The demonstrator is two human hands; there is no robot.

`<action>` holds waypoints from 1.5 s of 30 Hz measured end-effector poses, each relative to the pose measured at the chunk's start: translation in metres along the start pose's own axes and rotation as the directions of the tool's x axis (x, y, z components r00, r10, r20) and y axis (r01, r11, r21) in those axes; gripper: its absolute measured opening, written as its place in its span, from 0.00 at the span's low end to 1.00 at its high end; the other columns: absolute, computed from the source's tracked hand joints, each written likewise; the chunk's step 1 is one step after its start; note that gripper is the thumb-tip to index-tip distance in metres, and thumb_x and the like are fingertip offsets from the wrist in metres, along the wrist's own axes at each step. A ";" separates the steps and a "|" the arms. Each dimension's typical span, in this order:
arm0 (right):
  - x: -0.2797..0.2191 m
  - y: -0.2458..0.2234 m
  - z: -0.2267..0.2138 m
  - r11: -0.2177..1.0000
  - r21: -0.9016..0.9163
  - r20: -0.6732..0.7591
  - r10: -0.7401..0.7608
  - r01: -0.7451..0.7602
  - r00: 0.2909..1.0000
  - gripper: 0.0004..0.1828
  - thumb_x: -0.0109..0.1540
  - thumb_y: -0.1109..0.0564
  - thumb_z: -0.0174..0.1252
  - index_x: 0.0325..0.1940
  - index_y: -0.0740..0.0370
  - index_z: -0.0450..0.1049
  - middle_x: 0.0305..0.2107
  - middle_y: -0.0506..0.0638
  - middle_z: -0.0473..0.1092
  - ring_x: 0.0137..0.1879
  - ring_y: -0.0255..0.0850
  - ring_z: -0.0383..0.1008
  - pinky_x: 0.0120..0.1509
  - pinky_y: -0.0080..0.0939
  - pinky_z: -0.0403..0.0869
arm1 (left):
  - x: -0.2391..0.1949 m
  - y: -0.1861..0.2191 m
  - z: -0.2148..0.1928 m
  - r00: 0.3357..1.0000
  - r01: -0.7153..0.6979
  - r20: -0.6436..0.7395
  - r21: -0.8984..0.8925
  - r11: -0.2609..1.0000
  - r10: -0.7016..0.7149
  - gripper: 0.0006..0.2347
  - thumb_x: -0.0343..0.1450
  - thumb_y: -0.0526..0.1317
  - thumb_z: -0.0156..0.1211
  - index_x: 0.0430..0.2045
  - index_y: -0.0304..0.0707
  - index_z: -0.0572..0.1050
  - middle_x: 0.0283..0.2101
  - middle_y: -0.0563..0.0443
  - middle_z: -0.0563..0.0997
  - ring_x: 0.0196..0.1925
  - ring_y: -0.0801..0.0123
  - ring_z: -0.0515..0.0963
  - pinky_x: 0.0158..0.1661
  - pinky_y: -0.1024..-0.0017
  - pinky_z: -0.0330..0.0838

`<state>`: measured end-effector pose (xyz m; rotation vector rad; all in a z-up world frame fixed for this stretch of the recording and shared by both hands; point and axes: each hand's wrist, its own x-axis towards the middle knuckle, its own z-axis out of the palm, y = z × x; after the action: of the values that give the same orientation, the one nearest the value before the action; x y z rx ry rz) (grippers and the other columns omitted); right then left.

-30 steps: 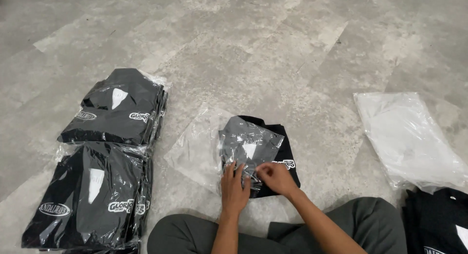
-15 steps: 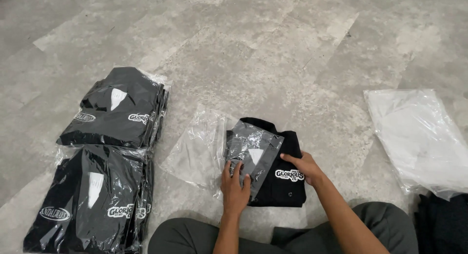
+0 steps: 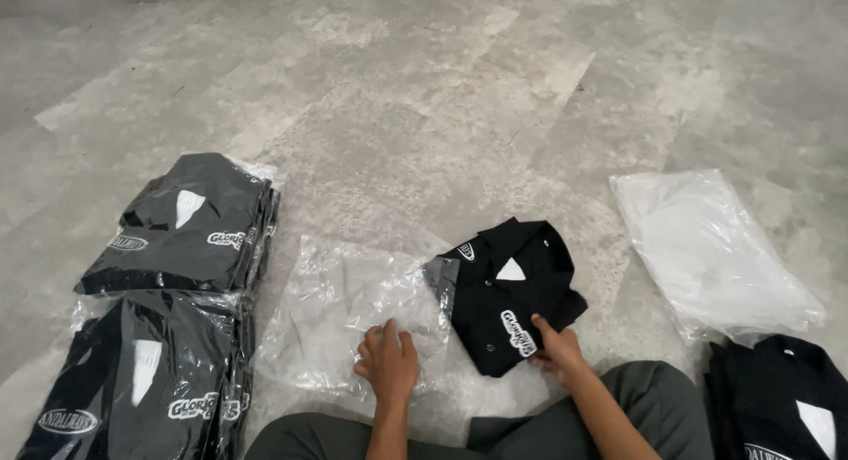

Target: The person sits on the floor and folds black shirts, then places them into clear plastic bags. They smooth the shirts and seal the bags before stacking them with other packaged items.

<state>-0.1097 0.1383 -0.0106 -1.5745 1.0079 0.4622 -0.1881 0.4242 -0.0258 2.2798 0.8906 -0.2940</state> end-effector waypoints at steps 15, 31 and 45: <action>0.096 -0.112 0.025 0.160 -0.465 0.629 -0.633 0.871 0.452 0.21 0.62 0.53 0.64 0.60 0.55 0.77 0.57 0.49 0.76 0.64 0.43 0.76 0.70 0.44 0.72 | 0.026 -0.020 0.044 0.860 -0.456 -0.268 -0.024 0.890 0.434 0.24 0.72 0.41 0.53 0.66 0.44 0.69 0.74 0.43 0.62 0.79 0.45 0.52 0.69 0.41 0.50; 0.111 -0.179 0.090 -0.398 -0.691 0.674 -0.054 0.603 0.736 0.36 0.43 0.38 0.78 0.56 0.39 0.79 0.49 0.44 0.79 0.61 0.49 0.76 0.72 0.54 0.65 | 0.029 0.007 0.036 0.916 -0.314 -0.210 0.153 0.937 0.341 0.22 0.70 0.44 0.58 0.61 0.54 0.71 0.69 0.49 0.66 0.71 0.55 0.62 0.55 0.47 0.65; 0.045 -0.155 0.050 0.275 -0.716 0.693 0.165 0.641 0.702 0.34 0.46 0.52 0.77 0.58 0.49 0.80 0.51 0.45 0.82 0.57 0.44 0.83 0.64 0.42 0.79 | 0.023 -0.002 0.035 0.880 -0.356 -0.255 0.204 0.912 0.400 0.23 0.67 0.37 0.57 0.58 0.60 0.72 0.67 0.54 0.68 0.68 0.60 0.66 0.52 0.49 0.66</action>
<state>0.0511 0.1659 0.0345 -2.2740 -0.3222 1.4755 -0.1714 0.4140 -0.0630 2.6229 0.5488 0.1617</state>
